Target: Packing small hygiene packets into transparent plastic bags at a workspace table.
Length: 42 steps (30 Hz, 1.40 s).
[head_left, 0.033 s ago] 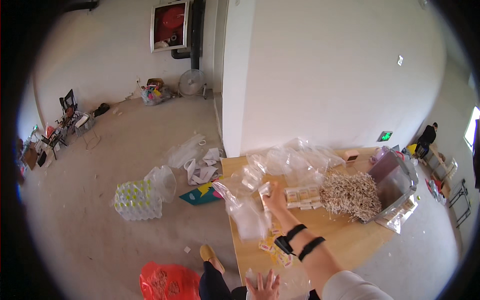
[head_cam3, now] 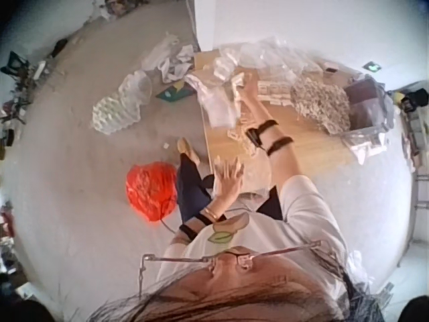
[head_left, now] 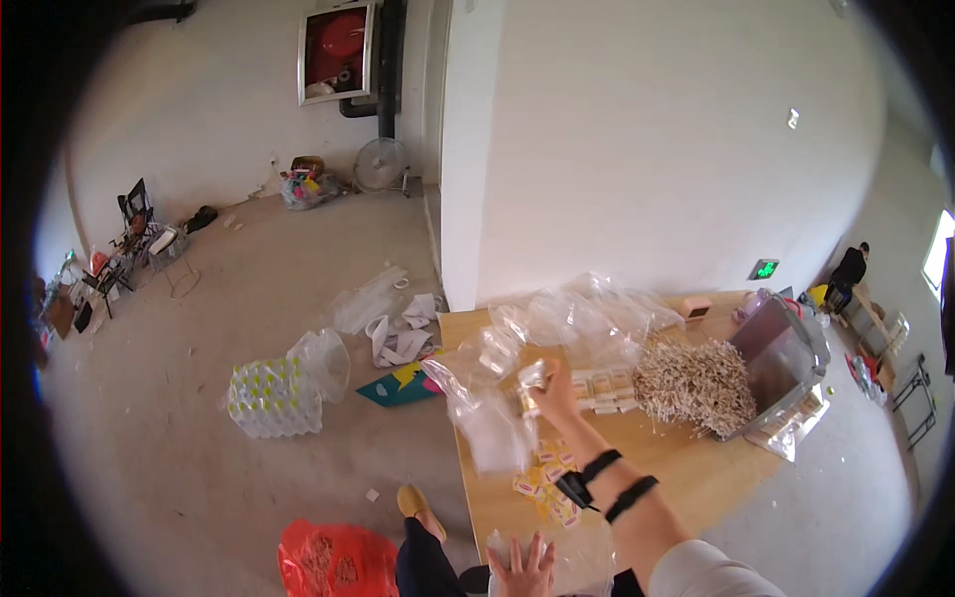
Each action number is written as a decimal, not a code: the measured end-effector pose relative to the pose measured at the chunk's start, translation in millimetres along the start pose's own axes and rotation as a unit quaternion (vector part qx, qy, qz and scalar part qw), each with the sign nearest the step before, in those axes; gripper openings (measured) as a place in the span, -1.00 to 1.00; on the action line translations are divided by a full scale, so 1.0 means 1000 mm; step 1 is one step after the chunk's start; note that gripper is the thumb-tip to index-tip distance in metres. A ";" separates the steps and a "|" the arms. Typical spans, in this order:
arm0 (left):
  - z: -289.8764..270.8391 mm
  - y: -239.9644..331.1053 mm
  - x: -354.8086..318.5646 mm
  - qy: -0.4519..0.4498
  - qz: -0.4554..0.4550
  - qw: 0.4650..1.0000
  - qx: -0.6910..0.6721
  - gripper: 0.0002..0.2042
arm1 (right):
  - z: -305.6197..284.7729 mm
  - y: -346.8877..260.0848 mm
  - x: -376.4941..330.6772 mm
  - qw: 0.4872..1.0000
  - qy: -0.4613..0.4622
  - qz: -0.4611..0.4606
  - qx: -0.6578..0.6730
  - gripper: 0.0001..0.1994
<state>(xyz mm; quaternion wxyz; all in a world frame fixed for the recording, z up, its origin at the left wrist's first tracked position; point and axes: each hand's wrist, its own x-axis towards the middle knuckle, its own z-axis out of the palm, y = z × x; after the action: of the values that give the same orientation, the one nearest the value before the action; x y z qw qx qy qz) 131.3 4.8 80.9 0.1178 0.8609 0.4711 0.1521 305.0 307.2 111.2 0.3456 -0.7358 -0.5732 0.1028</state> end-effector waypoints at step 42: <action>-0.010 -0.005 0.009 -0.086 0.120 0.985 0.083 -0.50 | -0.074 0.105 -0.274 0.938 -0.206 -0.277 -0.022 -0.68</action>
<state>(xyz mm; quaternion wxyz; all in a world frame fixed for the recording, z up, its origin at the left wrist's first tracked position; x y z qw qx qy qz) 128.7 15.9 89.8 0.0669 0.9279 0.3632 0.0507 338.9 16.2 33.1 0.2189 -0.5184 -0.8148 0.1397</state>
